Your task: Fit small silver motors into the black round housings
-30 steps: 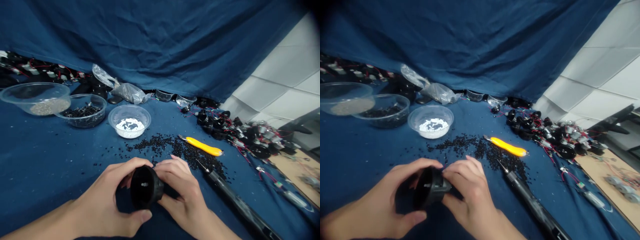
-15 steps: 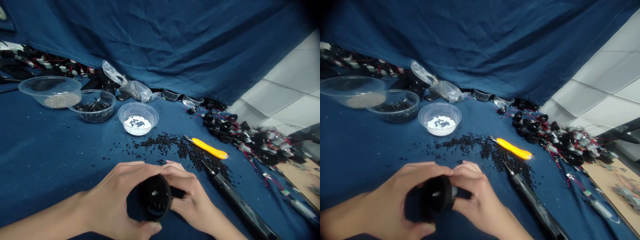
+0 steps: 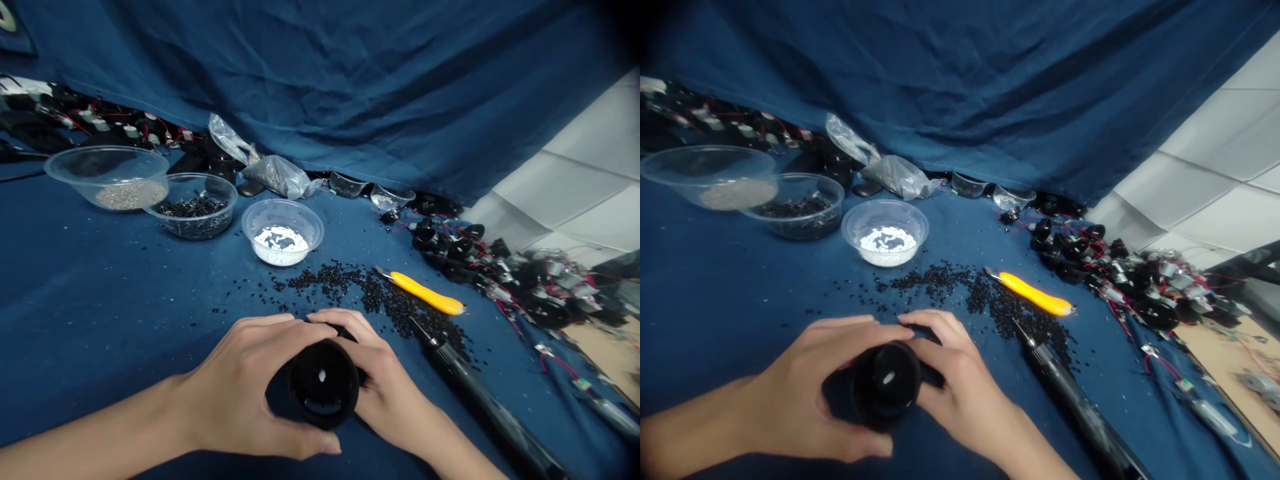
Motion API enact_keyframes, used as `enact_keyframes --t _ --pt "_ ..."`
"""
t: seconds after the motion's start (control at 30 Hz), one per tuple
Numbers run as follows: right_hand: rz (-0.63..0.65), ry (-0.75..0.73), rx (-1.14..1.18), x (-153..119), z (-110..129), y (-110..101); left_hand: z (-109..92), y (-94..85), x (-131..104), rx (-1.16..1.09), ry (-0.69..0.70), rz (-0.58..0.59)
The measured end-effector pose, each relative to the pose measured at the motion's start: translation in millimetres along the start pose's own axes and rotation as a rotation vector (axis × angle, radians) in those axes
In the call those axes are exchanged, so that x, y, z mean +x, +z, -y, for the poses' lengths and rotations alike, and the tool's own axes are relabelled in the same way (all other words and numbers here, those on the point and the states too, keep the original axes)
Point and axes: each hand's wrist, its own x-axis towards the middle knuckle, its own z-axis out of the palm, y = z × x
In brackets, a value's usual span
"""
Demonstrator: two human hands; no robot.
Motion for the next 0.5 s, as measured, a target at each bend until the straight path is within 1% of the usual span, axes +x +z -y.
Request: enact_keyframes --t 0.1,0.23,0.37,0.5 --pt "-0.011 -0.014 0.007 -1.3 -0.9 1.0 -0.2 0.0 1.5 -0.012 0.009 0.001" --pt "-0.07 -0.007 0.023 -0.1 0.4 1.9 0.1 0.4 1.2 -0.006 0.009 0.002" --pt "-0.133 0.0 0.048 2.3 1.0 3.5 -1.0 -0.1 0.3 -0.023 -0.031 -0.009" --pt "-0.161 -0.039 0.074 2.8 1.0 5.3 -1.8 -0.6 -0.1 -0.063 -0.066 -0.01"
